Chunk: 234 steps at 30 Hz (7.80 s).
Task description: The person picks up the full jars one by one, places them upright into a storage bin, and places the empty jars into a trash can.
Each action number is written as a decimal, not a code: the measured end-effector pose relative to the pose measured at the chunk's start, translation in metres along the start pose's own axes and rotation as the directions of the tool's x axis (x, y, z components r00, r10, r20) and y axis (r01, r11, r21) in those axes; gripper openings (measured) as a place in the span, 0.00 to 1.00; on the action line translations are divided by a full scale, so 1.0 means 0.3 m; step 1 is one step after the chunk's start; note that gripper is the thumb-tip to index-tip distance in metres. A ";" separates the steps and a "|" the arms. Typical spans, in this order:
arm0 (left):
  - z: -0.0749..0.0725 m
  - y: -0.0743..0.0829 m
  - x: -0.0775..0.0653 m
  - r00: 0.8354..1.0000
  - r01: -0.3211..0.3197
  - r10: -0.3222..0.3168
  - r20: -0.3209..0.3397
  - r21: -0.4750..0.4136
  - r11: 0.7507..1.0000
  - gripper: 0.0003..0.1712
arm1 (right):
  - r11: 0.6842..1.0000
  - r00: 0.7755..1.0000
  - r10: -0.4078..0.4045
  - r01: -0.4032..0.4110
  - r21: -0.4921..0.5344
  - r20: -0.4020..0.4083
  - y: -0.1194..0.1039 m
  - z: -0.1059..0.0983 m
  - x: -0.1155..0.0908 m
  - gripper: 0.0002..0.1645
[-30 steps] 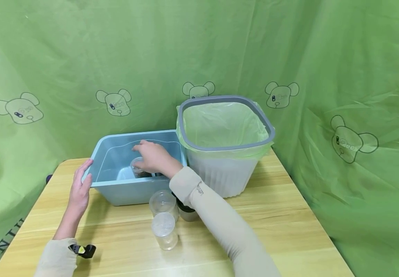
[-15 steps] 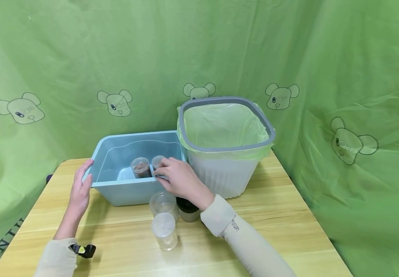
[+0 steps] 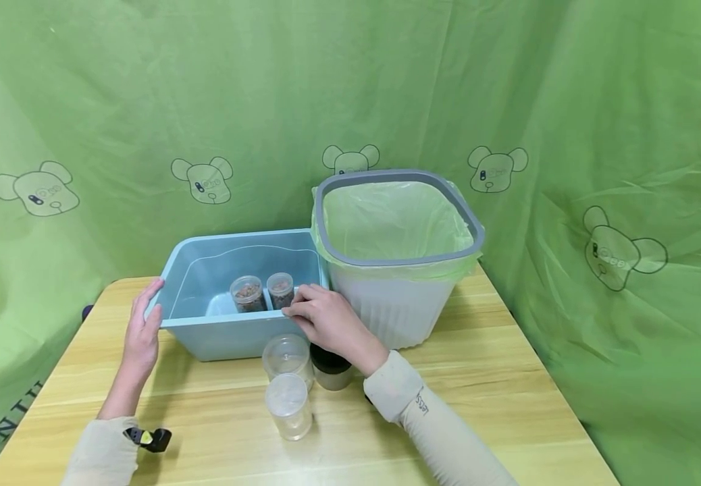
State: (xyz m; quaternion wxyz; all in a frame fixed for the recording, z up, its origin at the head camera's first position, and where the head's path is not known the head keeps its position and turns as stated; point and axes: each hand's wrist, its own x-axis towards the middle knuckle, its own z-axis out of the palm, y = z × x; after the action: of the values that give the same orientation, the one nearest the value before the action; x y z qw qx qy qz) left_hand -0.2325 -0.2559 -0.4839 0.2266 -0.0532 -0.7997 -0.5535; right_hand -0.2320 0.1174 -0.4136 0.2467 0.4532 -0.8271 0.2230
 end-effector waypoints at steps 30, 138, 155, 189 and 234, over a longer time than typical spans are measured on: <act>0.306 0.310 -0.307 0.708 -0.706 0.635 0.311 0.289 0.646 0.33 | 0.975 0.836 0.088 -0.184 -0.125 -0.542 0.042 -0.450 -0.077 0.25; 0.639 0.866 0.273 0.790 -0.549 0.576 0.212 -0.174 0.817 0.36 | 0.605 0.460 0.770 -0.746 0.278 -0.443 0.232 -0.536 -0.245 0.36; 0.738 0.791 0.261 0.803 -0.498 0.478 0.355 -0.040 0.866 0.30 | 0.613 0.461 0.761 -0.742 0.272 -0.456 0.236 -0.529 -0.249 0.35; 0.735 0.811 0.261 0.753 -0.546 0.413 0.512 0.138 0.826 0.36 | 0.623 0.471 0.755 -0.733 0.274 -0.455 0.231 -0.538 -0.255 0.35; 0.474 0.447 -0.133 0.725 -0.619 0.570 0.386 0.005 0.785 0.33 | 0.615 0.470 0.761 -0.742 0.267 -0.446 0.223 -0.545 -0.256 0.35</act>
State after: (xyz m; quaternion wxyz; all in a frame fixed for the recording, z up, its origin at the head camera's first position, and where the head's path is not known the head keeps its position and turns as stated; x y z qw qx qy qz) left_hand -0.1953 -0.0687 -0.4258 0.2430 -0.3933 -0.8027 -0.3768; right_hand -0.2200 0.2961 -0.3429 0.3284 -0.0298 -0.8372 0.4363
